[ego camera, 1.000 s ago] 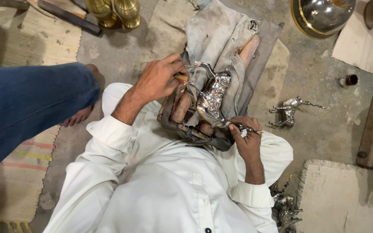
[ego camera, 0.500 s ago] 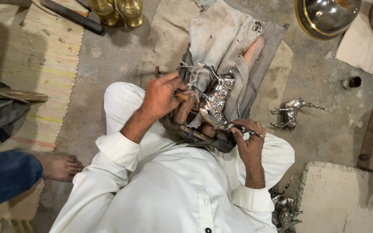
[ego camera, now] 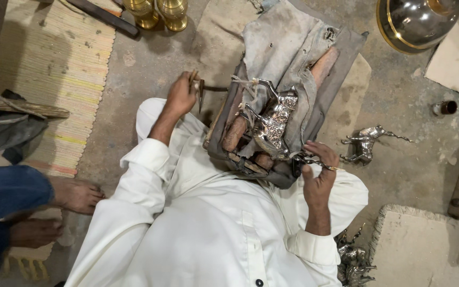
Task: The person sits cross-legged on the floor with a leather sandbag pad on their lap, holding silver animal figurines against it. They rub the figurines with a flat dark stone burnisher, repositioning the pieces and switching between figurines to polish their surfaces.
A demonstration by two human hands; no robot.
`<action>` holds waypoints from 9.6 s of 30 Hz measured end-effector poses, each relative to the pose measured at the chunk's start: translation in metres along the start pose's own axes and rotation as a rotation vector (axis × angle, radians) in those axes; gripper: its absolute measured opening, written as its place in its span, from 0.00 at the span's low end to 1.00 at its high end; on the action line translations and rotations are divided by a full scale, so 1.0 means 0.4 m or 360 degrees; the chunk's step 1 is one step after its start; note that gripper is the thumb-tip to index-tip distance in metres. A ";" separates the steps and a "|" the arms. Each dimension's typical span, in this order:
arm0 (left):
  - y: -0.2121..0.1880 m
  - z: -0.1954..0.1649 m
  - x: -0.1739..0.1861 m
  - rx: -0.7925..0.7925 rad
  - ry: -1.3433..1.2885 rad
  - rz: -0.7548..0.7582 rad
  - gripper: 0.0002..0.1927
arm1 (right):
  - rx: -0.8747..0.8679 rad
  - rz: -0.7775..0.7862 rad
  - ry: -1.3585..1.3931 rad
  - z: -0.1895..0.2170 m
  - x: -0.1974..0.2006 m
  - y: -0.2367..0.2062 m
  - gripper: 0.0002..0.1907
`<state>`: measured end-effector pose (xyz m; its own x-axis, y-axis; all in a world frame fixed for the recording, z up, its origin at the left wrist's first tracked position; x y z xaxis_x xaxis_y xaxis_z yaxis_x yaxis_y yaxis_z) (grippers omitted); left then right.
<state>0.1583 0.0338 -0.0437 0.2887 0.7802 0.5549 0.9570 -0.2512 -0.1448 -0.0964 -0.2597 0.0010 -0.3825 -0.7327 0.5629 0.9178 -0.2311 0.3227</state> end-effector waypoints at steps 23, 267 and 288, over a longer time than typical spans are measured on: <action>0.015 0.006 -0.063 0.0156 0.0797 -0.0073 0.20 | -0.0628 -0.0431 -0.0128 -0.152 0.130 -0.129 0.17; -0.313 -0.231 -0.222 -0.1160 -0.0221 -0.0175 0.18 | 0.0943 0.0749 -0.2136 0.382 0.258 0.343 0.06; -0.311 -0.210 -0.244 -0.1158 -0.0202 -0.0031 0.19 | 0.1051 0.0722 -0.2184 0.361 0.280 0.318 0.08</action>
<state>0.0089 -0.0593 -0.0111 0.3148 0.8378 0.4461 0.7152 -0.5184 0.4688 -0.0377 -0.2788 0.2149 -0.2382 0.5328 0.8120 0.9118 0.4107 -0.0020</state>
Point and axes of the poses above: each hand's wrist, its own y-axis towards the middle knuckle, its own x-axis out of the back of the hand, z = x × y, the point moved 3 cm from there along y, towards the middle knuckle, and after that the axes turned 2 degrees about z, right-handed, at the moved point
